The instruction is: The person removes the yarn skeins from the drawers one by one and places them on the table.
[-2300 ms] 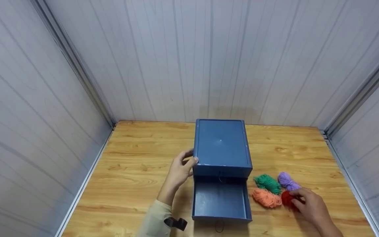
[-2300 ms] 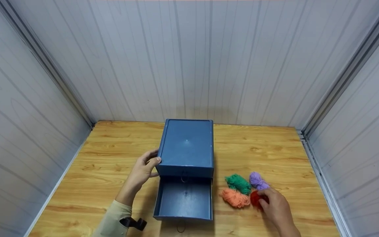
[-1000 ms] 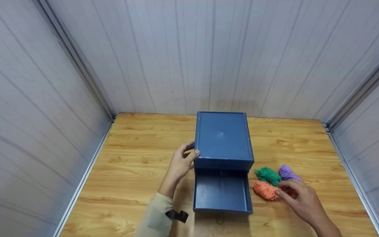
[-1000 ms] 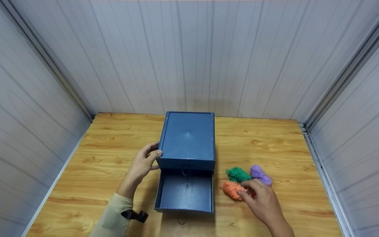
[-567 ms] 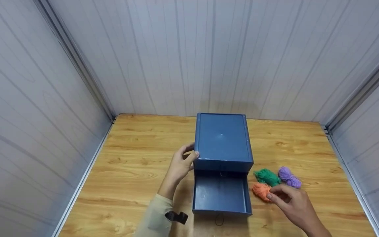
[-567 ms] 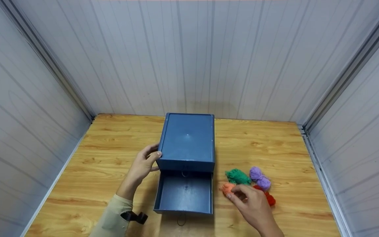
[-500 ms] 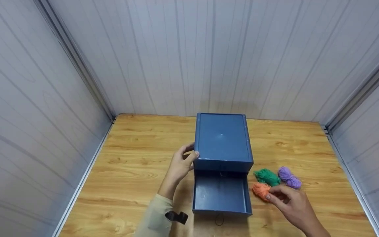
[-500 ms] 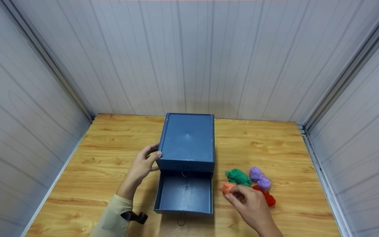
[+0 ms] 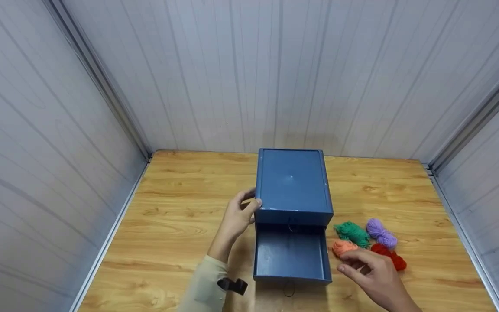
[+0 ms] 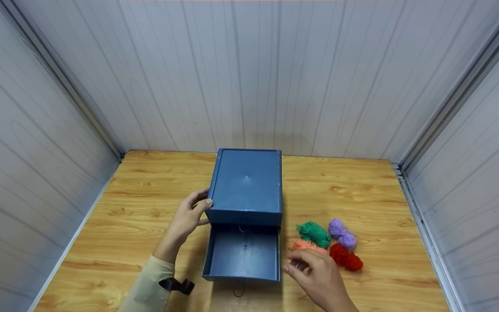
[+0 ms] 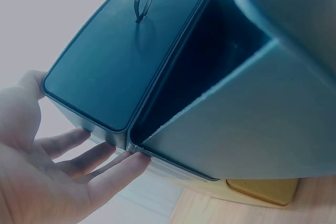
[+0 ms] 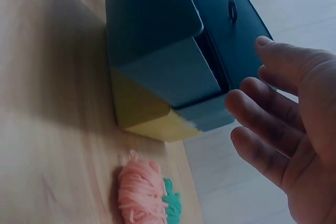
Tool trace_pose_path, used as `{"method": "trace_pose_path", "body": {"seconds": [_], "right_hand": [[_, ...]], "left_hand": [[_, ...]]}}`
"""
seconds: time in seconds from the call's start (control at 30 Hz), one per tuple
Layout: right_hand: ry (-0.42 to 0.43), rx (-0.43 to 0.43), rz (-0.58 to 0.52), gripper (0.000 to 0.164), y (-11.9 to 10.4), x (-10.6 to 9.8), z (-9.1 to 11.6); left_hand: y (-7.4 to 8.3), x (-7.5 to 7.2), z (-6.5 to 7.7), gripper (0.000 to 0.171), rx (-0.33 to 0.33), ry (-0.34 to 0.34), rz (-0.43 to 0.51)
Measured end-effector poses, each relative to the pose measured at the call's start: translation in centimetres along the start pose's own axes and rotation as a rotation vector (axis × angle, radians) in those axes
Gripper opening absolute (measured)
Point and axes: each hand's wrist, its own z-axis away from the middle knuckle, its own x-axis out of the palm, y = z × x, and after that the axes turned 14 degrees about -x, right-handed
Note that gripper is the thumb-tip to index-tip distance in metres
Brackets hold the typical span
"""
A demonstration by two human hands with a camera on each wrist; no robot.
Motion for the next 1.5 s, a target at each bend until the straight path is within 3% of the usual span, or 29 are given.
{"method": "trace_pose_path", "body": {"seconds": [0.43, 0.67, 1.17, 1.5], "right_hand": [[-0.113, -0.062, -0.1, 0.012, -1.4, 1.0, -0.3], [-0.097, -0.175, -0.127, 0.012, -1.9, 2.0, -0.1], [-0.144, -0.328, -0.162, 0.009, -2.4, 3.7, 0.8], [-0.274, -0.3, -0.205, 0.008, -2.1, 5.1, 1.4]], "left_hand": [[0.3, 0.0, 0.1, 0.053, 0.01, 0.0, 0.012], [0.4, 0.0, 0.1, 0.053, 0.01, -0.005, 0.011], [0.2, 0.0, 0.0, 0.054, 0.006, -0.004, 0.004], [0.0, 0.0, 0.0, 0.054, 0.0, -0.005, 0.005]]}}
